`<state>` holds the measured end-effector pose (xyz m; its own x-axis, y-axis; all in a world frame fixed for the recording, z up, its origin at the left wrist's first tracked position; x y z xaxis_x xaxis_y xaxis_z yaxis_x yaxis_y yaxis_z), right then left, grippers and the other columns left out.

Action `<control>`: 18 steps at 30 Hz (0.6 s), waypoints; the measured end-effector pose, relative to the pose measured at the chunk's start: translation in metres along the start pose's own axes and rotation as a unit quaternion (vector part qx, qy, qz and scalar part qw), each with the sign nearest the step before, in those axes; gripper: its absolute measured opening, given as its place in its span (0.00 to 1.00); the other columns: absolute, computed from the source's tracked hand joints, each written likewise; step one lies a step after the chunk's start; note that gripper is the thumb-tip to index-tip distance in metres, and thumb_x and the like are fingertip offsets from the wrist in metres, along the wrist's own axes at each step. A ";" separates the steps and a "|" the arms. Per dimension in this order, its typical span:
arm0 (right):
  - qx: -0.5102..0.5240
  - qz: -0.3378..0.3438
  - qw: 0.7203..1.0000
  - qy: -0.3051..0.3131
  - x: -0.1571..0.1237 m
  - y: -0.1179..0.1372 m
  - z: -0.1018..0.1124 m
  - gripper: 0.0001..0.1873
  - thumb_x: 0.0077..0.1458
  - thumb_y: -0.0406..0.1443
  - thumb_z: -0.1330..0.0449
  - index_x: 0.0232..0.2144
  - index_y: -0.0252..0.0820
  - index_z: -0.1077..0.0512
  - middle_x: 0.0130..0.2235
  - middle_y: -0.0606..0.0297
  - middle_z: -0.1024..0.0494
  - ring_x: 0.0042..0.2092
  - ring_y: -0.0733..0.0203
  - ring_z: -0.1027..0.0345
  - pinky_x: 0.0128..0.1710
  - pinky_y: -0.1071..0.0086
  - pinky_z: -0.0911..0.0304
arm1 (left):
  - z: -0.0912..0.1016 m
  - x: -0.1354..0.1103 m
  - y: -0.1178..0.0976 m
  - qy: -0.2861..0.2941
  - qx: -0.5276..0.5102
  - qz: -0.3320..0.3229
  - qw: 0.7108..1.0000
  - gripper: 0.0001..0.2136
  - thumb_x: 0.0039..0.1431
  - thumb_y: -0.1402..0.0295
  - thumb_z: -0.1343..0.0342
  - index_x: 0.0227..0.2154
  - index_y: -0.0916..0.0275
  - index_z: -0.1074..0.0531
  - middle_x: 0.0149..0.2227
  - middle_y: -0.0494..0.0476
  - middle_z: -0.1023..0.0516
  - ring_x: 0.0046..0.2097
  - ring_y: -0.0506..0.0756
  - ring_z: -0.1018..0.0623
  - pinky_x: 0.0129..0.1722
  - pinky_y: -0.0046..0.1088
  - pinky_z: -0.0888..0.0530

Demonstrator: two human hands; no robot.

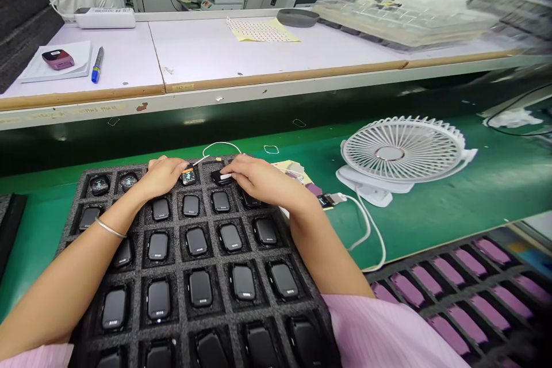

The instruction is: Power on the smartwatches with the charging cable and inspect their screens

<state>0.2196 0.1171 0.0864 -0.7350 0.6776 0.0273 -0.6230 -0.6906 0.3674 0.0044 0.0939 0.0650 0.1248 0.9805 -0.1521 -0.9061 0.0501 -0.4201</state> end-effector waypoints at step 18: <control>0.039 -0.047 0.998 -0.033 0.007 0.004 0.001 0.10 0.62 0.29 0.52 0.37 0.41 0.31 0.37 0.60 0.21 0.38 0.57 0.29 0.39 0.67 0.39 | 0.003 0.004 -0.001 -0.077 -0.072 0.036 0.994 0.11 0.64 0.66 0.50 0.41 0.59 0.22 0.41 0.57 0.17 0.42 0.59 0.22 0.46 0.35 0.32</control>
<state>0.2123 0.1190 0.0891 -0.6541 0.7548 0.0495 -0.6631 -0.6037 0.4425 0.0045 0.0979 0.0678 -0.0129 0.9986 -0.0520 -0.8419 -0.0389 -0.5382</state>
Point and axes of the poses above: each hand's wrist, its own x-axis towards the middle knuckle, its own z-axis out of the back of the hand, y = z × x, the point moved 4 cm from there along x, towards the middle knuckle
